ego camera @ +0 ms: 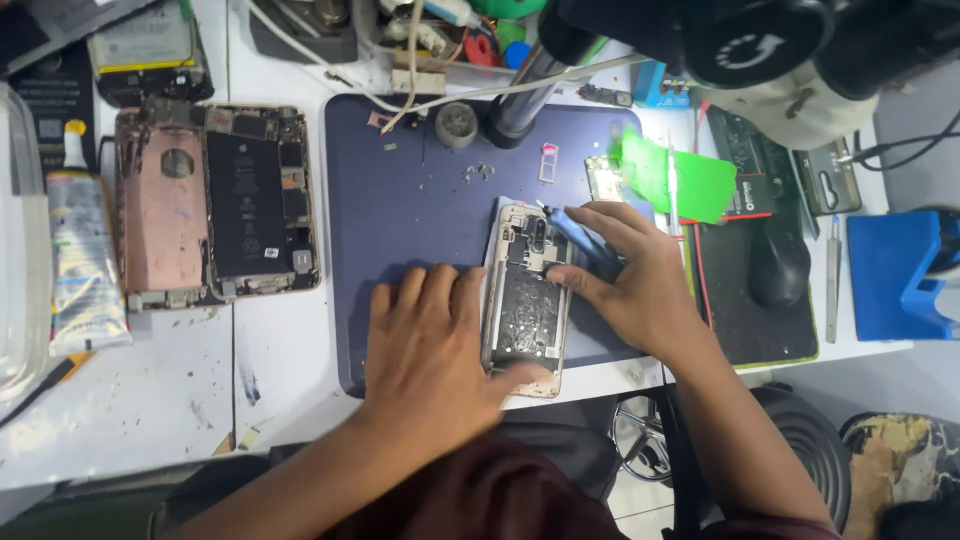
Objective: Repairing a smartphone by manipulating internal components with a precision tool
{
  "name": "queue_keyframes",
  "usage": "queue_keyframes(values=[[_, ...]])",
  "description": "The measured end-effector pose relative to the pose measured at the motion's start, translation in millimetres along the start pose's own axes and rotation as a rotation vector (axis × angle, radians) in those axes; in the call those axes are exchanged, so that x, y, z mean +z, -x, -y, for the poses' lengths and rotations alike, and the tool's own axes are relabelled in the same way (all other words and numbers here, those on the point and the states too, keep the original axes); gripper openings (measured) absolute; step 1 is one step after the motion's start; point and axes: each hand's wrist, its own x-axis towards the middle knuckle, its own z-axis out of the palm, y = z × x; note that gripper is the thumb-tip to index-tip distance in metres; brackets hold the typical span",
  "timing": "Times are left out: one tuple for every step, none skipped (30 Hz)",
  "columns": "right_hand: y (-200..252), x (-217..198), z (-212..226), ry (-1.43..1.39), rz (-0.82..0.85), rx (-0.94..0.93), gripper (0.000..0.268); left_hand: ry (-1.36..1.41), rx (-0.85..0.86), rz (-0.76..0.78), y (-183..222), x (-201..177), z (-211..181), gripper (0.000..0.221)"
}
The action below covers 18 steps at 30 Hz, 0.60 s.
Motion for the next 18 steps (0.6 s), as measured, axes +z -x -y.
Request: queue_keyframes(values=[[-0.7,0.4,-0.2,-0.014,-0.011,-0.011,0.060,-0.014,-0.019,-0.030,0.5,-1.0,-5.9,0.104],[-1.3,1.1,0.0,-0.031,-0.015,-0.024,0.062,-0.026,-0.046,-0.058,2.7,-2.0,-12.4,0.121],[0.5,0.7,0.9,-0.032,-0.019,-0.022,0.062,-0.028,-0.041,-0.057,2.1,1.5,-12.9,0.121],[0.3,0.2,1.6,-0.015,-0.019,-0.007,0.060,-0.066,-0.056,-0.043,1.4,5.2,-13.5,0.122],[0.0,0.2,2.5,0.002,-0.019,0.007,0.058,-0.105,-0.070,-0.028,0.8,9.0,-13.7,0.125],[2.4,0.0,-0.5,0.001,-0.018,0.004,0.058,-0.106,-0.073,-0.029,-0.8,5.1,-8.6,0.125],[4.7,-0.2,-3.8,0.029,-0.044,-0.013,0.058,-0.076,-0.082,0.078,-2.6,1.5,-3.5,0.120],[8.5,-0.8,-7.3,0.060,-0.071,-0.025,0.059,-0.045,-0.085,0.187,-4.5,-1.9,1.3,0.115],[18.5,-1.9,-8.0,0.060,-0.072,-0.023,0.059,-0.044,-0.083,0.188,-5.2,-4.9,11.5,0.115],[26.5,-2.8,-9.3,0.059,-0.042,0.099,0.051,-0.008,-0.098,0.221,-7.4,-8.0,22.6,0.101],[34.3,-3.4,-10.9,0.056,-0.010,0.220,0.043,0.029,-0.113,0.253,-9.9,-11.0,33.8,0.088],[42.9,-5.9,-2.4,0.054,-0.010,0.225,0.043,0.027,-0.111,0.258,-11.0,-17.1,42.8,0.088],[51.4,-8.1,5.9,-0.065,0.011,0.281,0.033,0.067,-0.062,0.230,-12.3,-22.8,52.1,0.077],[59.9,-10.4,14.3,-0.182,0.033,0.335,0.024,0.108,-0.014,0.202,-13.3,-28.2,61.3,0.066],[66.6,-10.9,14.8,-0.183,0.035,0.339,0.024,0.109,-0.013,0.206,-14.4,-25.8,57.2,0.066],[72.0,-11.4,15.0,-0.249,0.035,0.317,0.020,0.100,-0.027,0.182,-15.7,-23.5,53.5,0.083],[77.4,-11.9,15.5,-0.314,0.035,0.294,0.016,0.091,-0.040,0.159,-16.7,-21.4,49.9,0.102],[77.0,-13.9,12.1,-0.315,0.039,0.295,0.016,0.092,-0.044,0.161,-14.2,-16.7,47.7,0.102]])
